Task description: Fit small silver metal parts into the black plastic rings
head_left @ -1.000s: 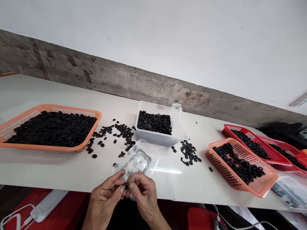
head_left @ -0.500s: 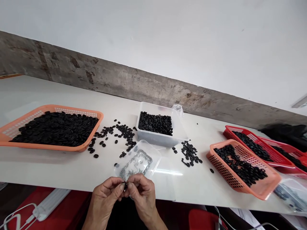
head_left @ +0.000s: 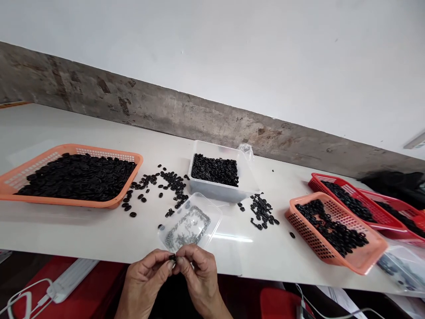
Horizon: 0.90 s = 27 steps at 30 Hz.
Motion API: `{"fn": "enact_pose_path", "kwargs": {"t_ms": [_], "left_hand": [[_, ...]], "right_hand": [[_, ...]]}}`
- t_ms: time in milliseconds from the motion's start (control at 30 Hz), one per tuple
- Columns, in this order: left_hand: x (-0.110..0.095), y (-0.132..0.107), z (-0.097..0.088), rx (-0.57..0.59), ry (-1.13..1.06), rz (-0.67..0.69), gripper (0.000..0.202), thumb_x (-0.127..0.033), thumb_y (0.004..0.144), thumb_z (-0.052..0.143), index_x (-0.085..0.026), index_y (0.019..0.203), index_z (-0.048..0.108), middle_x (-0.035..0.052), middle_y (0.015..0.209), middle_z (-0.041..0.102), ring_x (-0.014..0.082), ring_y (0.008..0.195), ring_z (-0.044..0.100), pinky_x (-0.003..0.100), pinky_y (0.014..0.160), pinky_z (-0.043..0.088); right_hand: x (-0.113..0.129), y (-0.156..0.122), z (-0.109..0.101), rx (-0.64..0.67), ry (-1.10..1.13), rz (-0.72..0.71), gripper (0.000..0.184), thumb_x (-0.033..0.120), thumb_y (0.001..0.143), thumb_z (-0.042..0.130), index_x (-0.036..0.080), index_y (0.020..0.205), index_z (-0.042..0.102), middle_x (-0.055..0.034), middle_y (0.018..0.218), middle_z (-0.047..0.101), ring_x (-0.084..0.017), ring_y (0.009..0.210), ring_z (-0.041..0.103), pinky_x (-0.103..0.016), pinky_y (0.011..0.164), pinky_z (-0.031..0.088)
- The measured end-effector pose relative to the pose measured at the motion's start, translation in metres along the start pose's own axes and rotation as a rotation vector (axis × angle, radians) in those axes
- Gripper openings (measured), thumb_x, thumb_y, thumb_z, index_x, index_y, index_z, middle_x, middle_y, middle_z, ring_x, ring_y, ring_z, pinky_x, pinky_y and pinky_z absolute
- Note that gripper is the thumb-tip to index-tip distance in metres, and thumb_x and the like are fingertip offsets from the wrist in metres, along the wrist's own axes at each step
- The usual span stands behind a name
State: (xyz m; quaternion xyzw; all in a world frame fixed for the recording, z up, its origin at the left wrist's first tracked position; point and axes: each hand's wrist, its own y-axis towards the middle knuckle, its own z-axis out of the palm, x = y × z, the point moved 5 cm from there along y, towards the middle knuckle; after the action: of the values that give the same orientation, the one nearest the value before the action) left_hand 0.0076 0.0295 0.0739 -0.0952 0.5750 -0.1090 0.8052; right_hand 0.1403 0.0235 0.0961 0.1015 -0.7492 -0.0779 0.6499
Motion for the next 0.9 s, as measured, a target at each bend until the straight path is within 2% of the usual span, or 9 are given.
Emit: {"fn": "enact_pose_path", "kwargs": {"t_ms": [233,400,667,900], "left_hand": [[0.001,-0.001,-0.001,-0.022,0.034,0.001,0.016,-0.032,0.058,0.081,-0.018,0.065,0.077,0.0017,0.054,0.069,0.0144,0.051,0.059,0.02,0.051,0.05],[0.005,-0.001,-0.005,-0.049,0.029,0.0,0.017,-0.033,0.058,0.081,-0.018,0.065,0.077,0.0022,0.051,0.068,0.0129,0.048,0.056,0.019,0.046,0.047],[0.012,0.0,-0.006,-0.005,-0.029,-0.004,0.015,-0.03,0.059,0.081,-0.018,0.066,0.078,0.002,0.05,0.067,0.0119,0.044,0.053,0.021,0.044,0.044],[0.01,0.006,-0.003,0.053,-0.024,0.0,0.012,-0.028,0.063,0.078,-0.016,0.067,0.078,0.0019,0.047,0.064,0.0123,0.044,0.051,0.022,0.043,0.042]], "right_hand": [[-0.002,-0.003,0.003,-0.009,-0.012,0.014,0.013,0.021,0.09,0.054,0.018,0.082,0.064,-0.0007,0.066,0.058,-0.014,0.06,0.058,-0.023,0.061,0.047],[-0.002,-0.006,0.005,0.009,0.008,0.006,0.012,0.021,0.091,0.053,0.019,0.088,0.064,-0.0011,0.069,0.059,-0.013,0.059,0.06,-0.022,0.058,0.048],[0.011,-0.006,0.005,-0.022,-0.259,-0.146,0.015,0.017,0.09,0.05,0.02,0.081,0.061,-0.0025,0.065,0.059,-0.015,0.057,0.057,-0.025,0.056,0.045],[0.009,-0.003,0.008,-0.034,-0.269,-0.222,0.014,0.012,0.089,0.051,0.022,0.084,0.061,-0.0024,0.064,0.062,-0.015,0.053,0.059,-0.025,0.051,0.045]]}}
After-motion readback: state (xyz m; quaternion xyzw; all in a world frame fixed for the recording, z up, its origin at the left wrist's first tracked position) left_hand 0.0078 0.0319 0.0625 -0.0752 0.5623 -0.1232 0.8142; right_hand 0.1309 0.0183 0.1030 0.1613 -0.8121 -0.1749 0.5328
